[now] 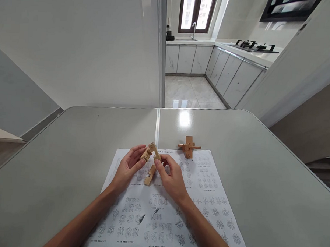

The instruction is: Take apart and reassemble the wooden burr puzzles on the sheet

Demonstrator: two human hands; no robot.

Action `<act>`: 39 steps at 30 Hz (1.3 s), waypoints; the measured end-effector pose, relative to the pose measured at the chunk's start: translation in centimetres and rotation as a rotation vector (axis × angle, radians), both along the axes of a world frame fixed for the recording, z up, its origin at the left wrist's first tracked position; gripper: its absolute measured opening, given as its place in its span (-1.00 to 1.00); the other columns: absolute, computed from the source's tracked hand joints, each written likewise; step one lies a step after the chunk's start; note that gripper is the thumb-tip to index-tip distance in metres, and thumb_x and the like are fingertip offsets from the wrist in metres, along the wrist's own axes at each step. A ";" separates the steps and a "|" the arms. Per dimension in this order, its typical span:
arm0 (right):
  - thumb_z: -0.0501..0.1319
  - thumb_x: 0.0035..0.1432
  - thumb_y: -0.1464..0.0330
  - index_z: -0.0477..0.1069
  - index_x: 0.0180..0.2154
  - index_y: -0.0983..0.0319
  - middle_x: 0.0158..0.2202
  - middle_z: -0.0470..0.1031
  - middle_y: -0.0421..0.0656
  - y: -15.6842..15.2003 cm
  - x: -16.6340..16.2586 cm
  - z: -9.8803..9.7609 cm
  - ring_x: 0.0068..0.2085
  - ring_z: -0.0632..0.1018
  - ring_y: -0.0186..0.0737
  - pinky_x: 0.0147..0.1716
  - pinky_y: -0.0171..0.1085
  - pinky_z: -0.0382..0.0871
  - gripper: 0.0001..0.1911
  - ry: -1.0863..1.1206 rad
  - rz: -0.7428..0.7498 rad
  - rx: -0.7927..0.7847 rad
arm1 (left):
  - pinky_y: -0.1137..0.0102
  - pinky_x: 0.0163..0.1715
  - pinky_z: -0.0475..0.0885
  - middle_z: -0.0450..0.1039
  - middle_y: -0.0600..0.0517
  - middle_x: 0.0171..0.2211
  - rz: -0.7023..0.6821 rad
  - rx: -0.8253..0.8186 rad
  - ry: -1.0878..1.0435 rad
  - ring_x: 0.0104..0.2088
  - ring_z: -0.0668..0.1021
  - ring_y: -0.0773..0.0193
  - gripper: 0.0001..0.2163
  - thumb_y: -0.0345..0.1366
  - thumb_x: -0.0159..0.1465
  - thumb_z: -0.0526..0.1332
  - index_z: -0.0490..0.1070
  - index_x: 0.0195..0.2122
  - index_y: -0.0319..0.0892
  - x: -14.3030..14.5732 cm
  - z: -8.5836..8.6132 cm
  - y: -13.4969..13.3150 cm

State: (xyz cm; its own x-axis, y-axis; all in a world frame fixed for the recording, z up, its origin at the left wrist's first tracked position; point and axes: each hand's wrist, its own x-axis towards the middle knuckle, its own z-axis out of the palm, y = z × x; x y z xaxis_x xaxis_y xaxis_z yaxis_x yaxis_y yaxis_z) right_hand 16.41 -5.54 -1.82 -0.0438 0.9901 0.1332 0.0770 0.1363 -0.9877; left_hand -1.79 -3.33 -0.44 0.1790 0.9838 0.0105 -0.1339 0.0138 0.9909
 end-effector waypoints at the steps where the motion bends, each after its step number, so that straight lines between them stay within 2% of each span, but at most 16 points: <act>1: 0.19 0.44 0.08 0.54 -0.06 0.16 -0.12 0.62 -0.08 0.1 0.1 0.0 -0.07 0.60 -0.03 -0.05 -0.12 0.50 -0.68 0.026 -0.014 -0.020 | 0.10 0.26 0.40 0.54 -0.13 0.18 0.011 0.011 0.018 0.24 0.53 -0.05 -0.52 -0.06 0.27 0.46 0.45 0.15 -0.05 0.0 0.0 0.1; 5: 0.21 0.41 0.04 0.54 -0.06 0.17 -0.15 0.60 -0.07 0.3 0.5 0.1 -0.08 0.60 -0.04 -0.03 -0.12 0.51 -0.64 0.072 -0.082 -0.078 | 0.09 0.25 0.41 0.54 -0.12 0.13 0.044 0.101 0.189 0.18 0.56 -0.01 -0.55 -0.09 0.29 0.44 0.44 0.16 -0.05 -0.4 -0.1 0.4; 9: 0.20 0.39 0.02 0.53 -0.12 0.17 -0.22 0.57 -0.10 0.5 0.8 0.3 -0.14 0.58 -0.07 -0.09 -0.15 0.51 -0.64 0.068 -0.129 -0.104 | 0.08 0.20 0.42 0.52 -0.10 0.16 0.012 0.247 0.447 0.13 0.56 -0.04 -0.49 -0.19 0.22 0.48 0.45 0.20 -0.01 -1.4 0.0 0.7; 15: 0.15 0.41 0.02 0.39 -0.35 0.15 -0.41 0.39 -0.22 0.6 1.1 0.1 -0.35 0.44 -0.18 -0.33 -0.24 0.40 -0.61 0.008 -0.177 -0.086 | 0.08 0.15 0.45 0.59 -0.07 0.10 -0.086 0.384 0.609 0.05 0.59 -0.04 -0.40 -0.30 0.17 0.44 0.45 0.26 0.01 -3.3 0.6 1.2; 17: 0.15 0.40 0.07 0.33 -0.41 0.14 -0.45 0.35 -0.23 0.5 1.1 0.0 -0.39 0.39 -0.19 -0.38 -0.23 0.33 -0.61 -0.065 -0.164 -0.067 | 0.10 0.12 0.46 0.60 -0.07 0.09 -0.151 0.405 0.628 0.04 0.60 -0.03 -0.37 -0.32 0.16 0.43 0.43 0.29 0.03 -3.7 0.7 1.3; 20: 0.20 0.34 0.18 0.22 -0.49 0.12 -0.50 0.32 -0.24 0.3 0.9 -0.3 -0.38 0.36 -0.16 -0.35 -0.18 0.27 -0.64 -0.262 -0.168 0.024 | 0.11 0.11 0.47 0.57 -0.08 0.12 -0.252 0.455 0.666 0.08 0.59 -0.06 -0.31 -0.34 0.13 0.42 0.39 0.33 0.05 -3.9 0.6 1.3; 23: 0.21 0.30 0.26 0.12 -0.51 0.11 -0.52 0.32 -0.23 0.1 0.6 -0.7 -0.35 0.36 -0.11 -0.27 -0.13 0.27 -0.63 -0.459 -0.193 0.138 | 0.06 0.17 0.43 0.56 -0.09 0.12 -0.296 0.512 0.696 0.11 0.56 -0.10 -0.28 -0.38 0.07 0.41 0.40 0.31 0.05 -3.9 0.5 1.3; 27: 0.20 0.31 0.29 0.06 -0.52 0.11 -0.53 0.36 -0.21 0.0 0.4 -1.4 -0.33 0.34 -0.08 -0.19 -0.07 0.27 -0.59 -0.641 -0.202 0.206 | -0.01 0.23 0.37 0.55 -0.08 0.09 -0.331 0.539 0.754 0.12 0.52 -0.15 -0.22 -0.44 -0.01 0.36 0.40 0.30 0.06 -3.8 0.6 1.3; 30: 0.21 0.33 0.29 0.08 -0.52 0.11 -0.51 0.42 -0.17 -0.1 0.3 -1.9 -0.30 0.37 -0.05 -0.16 -0.03 0.26 -0.58 -0.738 -0.197 0.226 | -0.03 0.26 0.33 0.52 -0.09 0.14 -0.385 0.554 0.783 0.15 0.50 -0.18 -0.17 -0.46 -0.04 0.35 0.37 0.33 0.08 -3.9 0.7 1.2; 34: 0.20 0.39 0.23 0.15 -0.53 0.11 -0.50 0.47 -0.14 -0.2 0.2 -2.0 -0.29 0.40 -0.01 -0.13 0.00 0.24 -0.57 -0.796 -0.186 0.232 | -0.04 0.27 0.34 0.44 -0.13 0.24 -0.421 0.566 0.772 0.20 0.48 -0.23 -0.11 -0.41 -0.05 0.42 0.32 0.39 0.08 -3.7 0.7 0.8; 36: 0.19 0.41 0.19 0.25 -0.46 0.12 -0.50 0.47 -0.15 -0.3 0.2 -1.9 -0.31 0.42 -0.02 -0.15 -0.01 0.25 -0.63 -0.750 -0.179 0.202 | -0.03 0.25 0.37 0.42 -0.14 0.28 -0.432 0.556 0.750 0.22 0.48 -0.24 -0.10 -0.33 -0.01 0.48 0.30 0.41 0.09 -3.4 0.7 0.5; 39: 0.14 0.44 0.19 0.40 -0.26 0.13 -0.48 0.47 -0.19 -0.5 0.0 -1.7 -0.34 0.45 -0.05 -0.18 -0.05 0.29 -0.78 -0.638 -0.162 0.122 | -0.03 0.22 0.39 0.41 -0.16 0.30 -0.442 0.545 0.750 0.22 0.50 -0.25 -0.11 -0.13 0.03 0.56 0.31 0.41 0.09 -2.9 0.7 0.2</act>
